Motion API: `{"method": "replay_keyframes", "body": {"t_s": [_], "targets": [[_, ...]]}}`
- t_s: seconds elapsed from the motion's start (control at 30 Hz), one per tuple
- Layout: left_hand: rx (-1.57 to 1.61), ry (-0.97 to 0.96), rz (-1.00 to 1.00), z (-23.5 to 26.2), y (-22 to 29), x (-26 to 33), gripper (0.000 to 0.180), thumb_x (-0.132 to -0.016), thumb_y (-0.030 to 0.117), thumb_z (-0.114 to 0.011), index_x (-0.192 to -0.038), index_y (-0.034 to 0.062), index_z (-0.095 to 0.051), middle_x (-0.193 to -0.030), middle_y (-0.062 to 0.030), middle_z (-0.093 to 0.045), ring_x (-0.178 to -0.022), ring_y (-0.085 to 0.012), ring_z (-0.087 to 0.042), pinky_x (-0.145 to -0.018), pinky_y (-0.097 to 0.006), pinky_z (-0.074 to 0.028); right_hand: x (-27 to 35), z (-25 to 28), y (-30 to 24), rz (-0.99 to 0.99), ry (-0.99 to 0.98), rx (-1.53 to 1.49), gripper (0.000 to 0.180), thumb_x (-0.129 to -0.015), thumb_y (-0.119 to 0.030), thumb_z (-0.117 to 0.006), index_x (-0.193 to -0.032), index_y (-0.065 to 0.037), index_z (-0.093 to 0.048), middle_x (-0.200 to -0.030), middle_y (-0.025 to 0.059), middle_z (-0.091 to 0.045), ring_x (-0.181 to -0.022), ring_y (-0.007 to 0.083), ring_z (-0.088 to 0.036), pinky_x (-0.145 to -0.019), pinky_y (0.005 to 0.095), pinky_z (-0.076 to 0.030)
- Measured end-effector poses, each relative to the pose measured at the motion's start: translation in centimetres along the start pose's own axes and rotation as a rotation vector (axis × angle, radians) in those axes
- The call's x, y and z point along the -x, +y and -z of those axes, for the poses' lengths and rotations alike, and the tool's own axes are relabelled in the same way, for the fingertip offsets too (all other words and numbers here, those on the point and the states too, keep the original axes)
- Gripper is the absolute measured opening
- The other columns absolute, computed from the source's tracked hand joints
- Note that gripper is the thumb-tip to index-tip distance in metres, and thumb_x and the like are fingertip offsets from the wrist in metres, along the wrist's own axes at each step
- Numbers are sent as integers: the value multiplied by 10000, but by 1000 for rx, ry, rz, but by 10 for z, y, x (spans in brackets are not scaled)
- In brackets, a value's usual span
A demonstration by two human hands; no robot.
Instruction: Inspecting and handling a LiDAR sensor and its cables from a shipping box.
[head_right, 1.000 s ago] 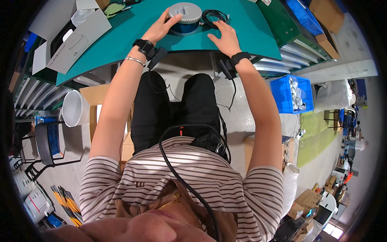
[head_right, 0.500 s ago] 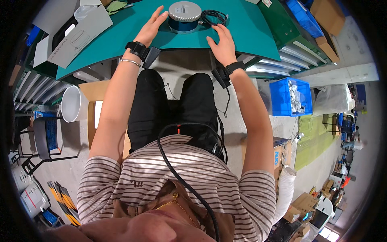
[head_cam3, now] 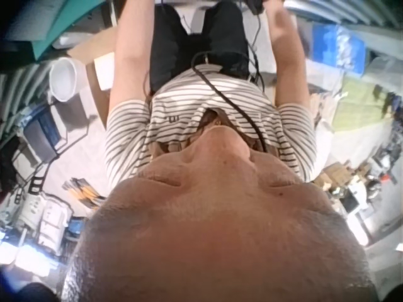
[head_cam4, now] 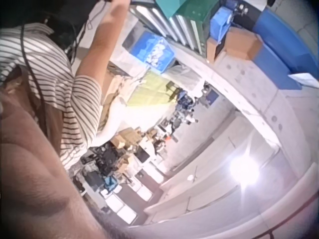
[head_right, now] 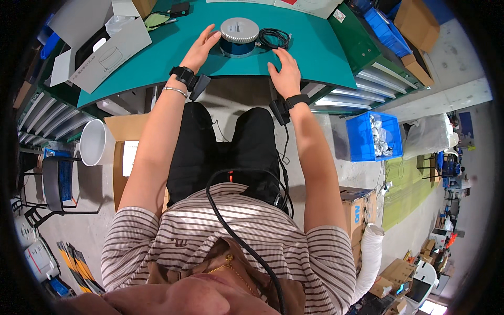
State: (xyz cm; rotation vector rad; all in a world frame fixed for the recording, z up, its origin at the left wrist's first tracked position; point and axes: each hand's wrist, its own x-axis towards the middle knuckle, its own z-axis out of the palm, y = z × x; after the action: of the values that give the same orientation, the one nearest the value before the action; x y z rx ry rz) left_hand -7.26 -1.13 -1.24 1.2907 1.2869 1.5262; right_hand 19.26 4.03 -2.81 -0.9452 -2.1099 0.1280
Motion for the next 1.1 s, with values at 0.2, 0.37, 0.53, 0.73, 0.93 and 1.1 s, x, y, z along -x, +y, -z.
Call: {"method": "replay_keyframes", "body": {"t_s": [0.2,0.37,0.53,0.73,0.93,1.1], "targets": [[11,-29,-19,2,-5,-4,758,-893,458,-593,-1458,57,-284,-1439,-204,-378,-1348,-288,-348,-1091,-370,-284,5,0,0,94,-12,61,288,-846,-144,-611,-1121,-58,-605,-1184,134,-600,-1115,319,-543,-946,399,-441],[11,-43,-33,0,-5,-5,736,-900,446,-588,-1455,62,-296,-1439,-204,-379,-1345,-289,-354,-1093,-376,-280,17,7,-2,157,-12,138,278,-891,-162,-566,-1146,-54,-591,-1202,140,-588,-1138,335,-528,-955,422,-426],[60,-36,-14,0,-2,-4,728,-914,438,-575,-1454,43,-288,-1436,-212,-379,-1344,-283,-356,-1100,-365,-272,36,28,-13,178,-120,212,392,-908,-236,-563,-1261,-69,-523,-1305,145,-519,-1233,338,-460,-1009,447,-362],[68,-18,-2,0,-2,-3,736,-915,440,-575,-1454,34,-282,-1435,-213,-379,-1345,-286,-356,-1099,-365,-276,82,77,-23,47,-115,161,491,-849,-174,-627,-1297,-50,-469,-1339,167,-459,-1233,361,-433,-1013,448,-345],[37,-4,-10,6,-13,-5,767,-897,473,-582,-1452,34,-288,-1436,-220,-376,-1346,-298,-353,-1083,-371,-302,321,166,53,-309,-660,123,389,-859,-163,-609,-1221,-56,-515,-1078,209,-600,-1021,380,-564,-890,441,-456],[-42,-22,-46,-4,-17,-12,773,-889,486,-583,-1449,37,-296,-1422,-218,-399,-1328,-299,-382,-1071,-366,-320,520,239,61,-808,-1163,56,271,-902,-335,-513,-885,-91,-628,-851,103,-664,-765,295,-618,-679,436,-481]]}}
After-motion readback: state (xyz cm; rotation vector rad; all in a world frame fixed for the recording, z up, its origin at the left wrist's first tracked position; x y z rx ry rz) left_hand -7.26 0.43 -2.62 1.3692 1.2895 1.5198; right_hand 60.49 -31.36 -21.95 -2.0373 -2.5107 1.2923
